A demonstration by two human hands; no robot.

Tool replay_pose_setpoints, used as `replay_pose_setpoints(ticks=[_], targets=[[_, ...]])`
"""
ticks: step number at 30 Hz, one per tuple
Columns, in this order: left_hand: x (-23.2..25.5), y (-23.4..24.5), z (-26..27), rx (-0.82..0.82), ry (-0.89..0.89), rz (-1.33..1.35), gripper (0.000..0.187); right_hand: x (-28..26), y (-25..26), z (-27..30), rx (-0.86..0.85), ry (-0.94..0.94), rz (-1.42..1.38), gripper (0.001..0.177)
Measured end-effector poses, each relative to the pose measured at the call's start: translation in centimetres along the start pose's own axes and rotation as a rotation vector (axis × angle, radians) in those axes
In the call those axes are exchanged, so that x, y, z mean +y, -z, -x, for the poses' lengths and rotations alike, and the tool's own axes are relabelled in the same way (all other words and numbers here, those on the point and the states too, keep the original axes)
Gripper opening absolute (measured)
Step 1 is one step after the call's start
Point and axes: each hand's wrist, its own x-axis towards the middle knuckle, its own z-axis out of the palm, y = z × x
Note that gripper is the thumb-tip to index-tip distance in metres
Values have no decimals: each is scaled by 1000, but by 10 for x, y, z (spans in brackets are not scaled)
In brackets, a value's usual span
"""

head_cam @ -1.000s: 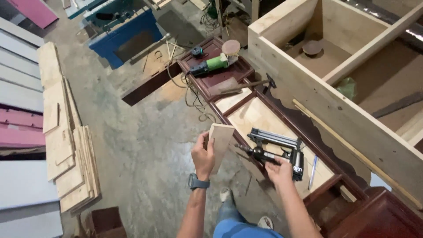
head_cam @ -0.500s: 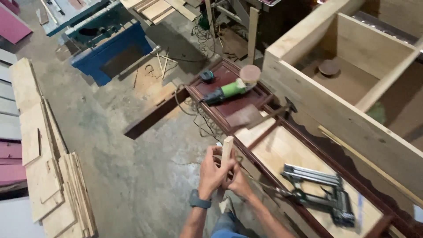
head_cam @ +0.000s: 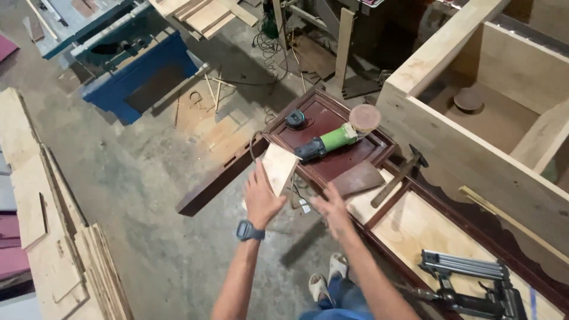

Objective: Marking, sanding, and attaching a wooden strip to a furniture frame using a power sander and a nail gun.

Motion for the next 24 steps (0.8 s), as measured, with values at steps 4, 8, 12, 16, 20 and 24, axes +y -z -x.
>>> replay_pose_setpoints(ticks=[4, 8, 12, 16, 20, 24], targets=[[-39, -10, -68, 366, -365, -543, 112, 32, 29, -104, 321, -44, -353, 115], [-47, -12, -121, 339, -391, -674, 128, 16, 34, -196, 668, -24, -369, 129], [-48, -15, -167, 217, -351, -666, 127, 29, 62, -280, 855, -104, -239, 140], [-63, -40, -233, -72, -264, -476, 106, -3, 49, -289, 985, -216, 54, 114], [-92, -85, -293, -572, -150, 36, 68, 4, 50, -296, 1104, -203, 77, 90], [-112, -127, -343, -736, -296, -72, 58, 2, 35, -273, 1134, -133, -137, 85]])
